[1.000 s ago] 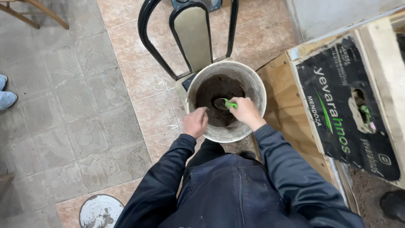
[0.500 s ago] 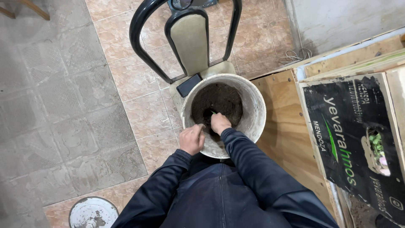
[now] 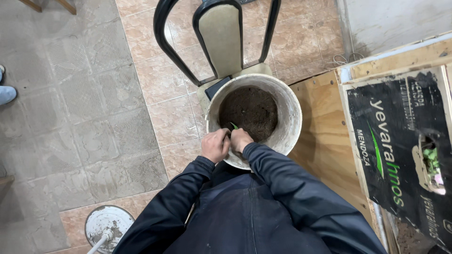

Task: The person fills small plastic pots with soil using a green scoop, taking the soil from a bucket.

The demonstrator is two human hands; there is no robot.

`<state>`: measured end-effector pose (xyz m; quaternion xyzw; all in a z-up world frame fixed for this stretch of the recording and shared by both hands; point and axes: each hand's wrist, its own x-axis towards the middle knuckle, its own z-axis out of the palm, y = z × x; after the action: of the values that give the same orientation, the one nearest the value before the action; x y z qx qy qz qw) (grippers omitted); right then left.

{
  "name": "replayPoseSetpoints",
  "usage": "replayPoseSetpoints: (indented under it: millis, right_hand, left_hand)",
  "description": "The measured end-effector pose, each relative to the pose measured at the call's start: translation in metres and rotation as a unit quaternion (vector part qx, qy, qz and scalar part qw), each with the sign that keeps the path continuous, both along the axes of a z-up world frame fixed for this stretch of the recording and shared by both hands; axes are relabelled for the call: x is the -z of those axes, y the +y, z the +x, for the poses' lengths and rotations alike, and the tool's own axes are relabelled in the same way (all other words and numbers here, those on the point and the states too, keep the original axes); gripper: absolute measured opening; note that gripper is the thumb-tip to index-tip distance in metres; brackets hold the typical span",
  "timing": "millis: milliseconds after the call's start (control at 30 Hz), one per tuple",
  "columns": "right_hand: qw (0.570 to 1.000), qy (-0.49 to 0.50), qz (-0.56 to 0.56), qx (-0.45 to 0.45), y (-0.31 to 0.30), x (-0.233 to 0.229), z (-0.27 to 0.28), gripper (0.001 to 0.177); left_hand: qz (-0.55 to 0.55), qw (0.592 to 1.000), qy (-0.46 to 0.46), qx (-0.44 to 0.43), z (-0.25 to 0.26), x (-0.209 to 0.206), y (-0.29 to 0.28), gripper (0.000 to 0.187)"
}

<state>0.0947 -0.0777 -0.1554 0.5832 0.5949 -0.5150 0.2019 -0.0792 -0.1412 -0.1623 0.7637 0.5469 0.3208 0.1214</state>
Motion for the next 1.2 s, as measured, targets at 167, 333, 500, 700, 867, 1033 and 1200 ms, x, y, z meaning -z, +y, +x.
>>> replayPoseSetpoints:
  millis: [167,333,500,700,867,1033,1200]
  right_hand:
    - [0.998,0.009,-0.003,0.060,0.004,-0.037,0.030,0.046]
    - [0.993,0.056,0.039,0.096,-0.023,-0.077,0.123,0.058]
    - [0.918,0.286,0.006,0.273,-0.062,-0.219,0.197,0.034]
    - [0.896,0.322,0.028,0.305,-0.086,-0.220,0.211,0.038]
    - [0.888,0.316,0.070,0.325,-0.094,-0.179,0.200,0.029]
    - [0.879,0.319,0.074,0.346,-0.098,-0.208,0.204,0.037]
    - [0.856,0.336,0.033,0.392,-0.094,-0.226,0.209,0.044]
  left_hand:
    - [-0.024,0.996,-0.080,-0.015,0.009,-0.010,0.006,0.019]
    - [-0.124,0.939,-0.304,-0.098,0.017,-0.057,0.013,0.028]
    - [-0.133,0.951,-0.275,-0.046,0.025,-0.102,0.042,0.045]
    - [-0.079,0.986,-0.062,0.137,0.087,-0.054,0.069,0.043]
    - [-0.039,0.963,0.007,0.265,0.146,-0.072,0.053,0.049]
    - [-0.037,0.952,0.056,0.298,0.127,-0.054,0.082,0.060]
    - [-0.125,0.976,0.048,0.170,0.050,-0.006,0.126,0.050]
